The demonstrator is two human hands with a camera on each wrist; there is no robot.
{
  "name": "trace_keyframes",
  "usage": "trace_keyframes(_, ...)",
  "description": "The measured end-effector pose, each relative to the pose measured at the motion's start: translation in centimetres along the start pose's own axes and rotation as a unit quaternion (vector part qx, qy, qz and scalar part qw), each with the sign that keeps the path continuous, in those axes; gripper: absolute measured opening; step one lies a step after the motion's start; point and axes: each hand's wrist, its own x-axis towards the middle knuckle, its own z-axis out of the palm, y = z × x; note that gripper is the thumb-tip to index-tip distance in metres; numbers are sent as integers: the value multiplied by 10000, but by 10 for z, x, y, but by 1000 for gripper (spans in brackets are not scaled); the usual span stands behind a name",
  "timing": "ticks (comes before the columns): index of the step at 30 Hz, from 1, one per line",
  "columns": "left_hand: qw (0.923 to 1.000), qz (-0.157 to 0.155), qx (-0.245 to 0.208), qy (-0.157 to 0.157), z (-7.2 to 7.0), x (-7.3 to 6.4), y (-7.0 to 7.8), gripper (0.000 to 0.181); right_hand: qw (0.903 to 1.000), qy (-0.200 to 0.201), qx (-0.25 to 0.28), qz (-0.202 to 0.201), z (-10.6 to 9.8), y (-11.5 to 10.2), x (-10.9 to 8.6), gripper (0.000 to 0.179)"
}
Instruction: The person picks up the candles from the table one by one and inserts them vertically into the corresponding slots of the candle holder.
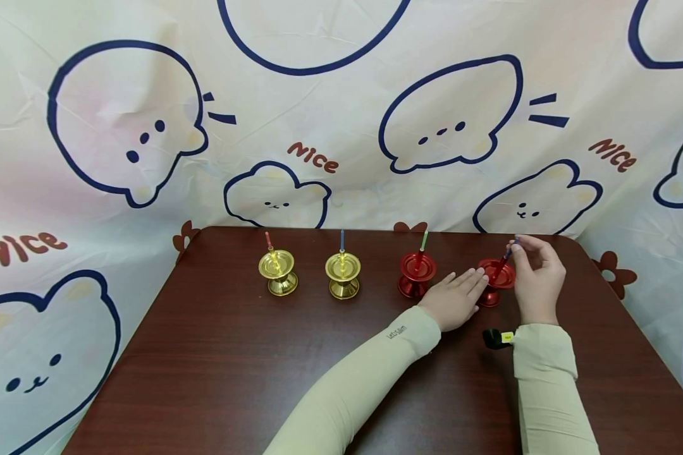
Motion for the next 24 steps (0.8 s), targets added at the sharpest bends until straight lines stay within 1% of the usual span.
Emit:
trace_keyframes(6, 10000, -31, 27, 25, -1, -2, 1, 64, 9998, 39, 154, 85, 1, 4, -1, 27)
trace_keyframes(13, 10000, -49, -38, 0, -2, -2, 1, 64, 9994, -16, -346, -53, 1, 5, -4, 27)
trace_keyframes(18, 9999, -49, -89, 0, -2, -1, 1, 64, 9992, -46, -363, -131, 0, 5, -4, 25)
trace_keyframes(24, 9999, -60, -126, -8, -2, -1, 1, 65, 9992, -115, -371, -76, 0, 6, -5, 26)
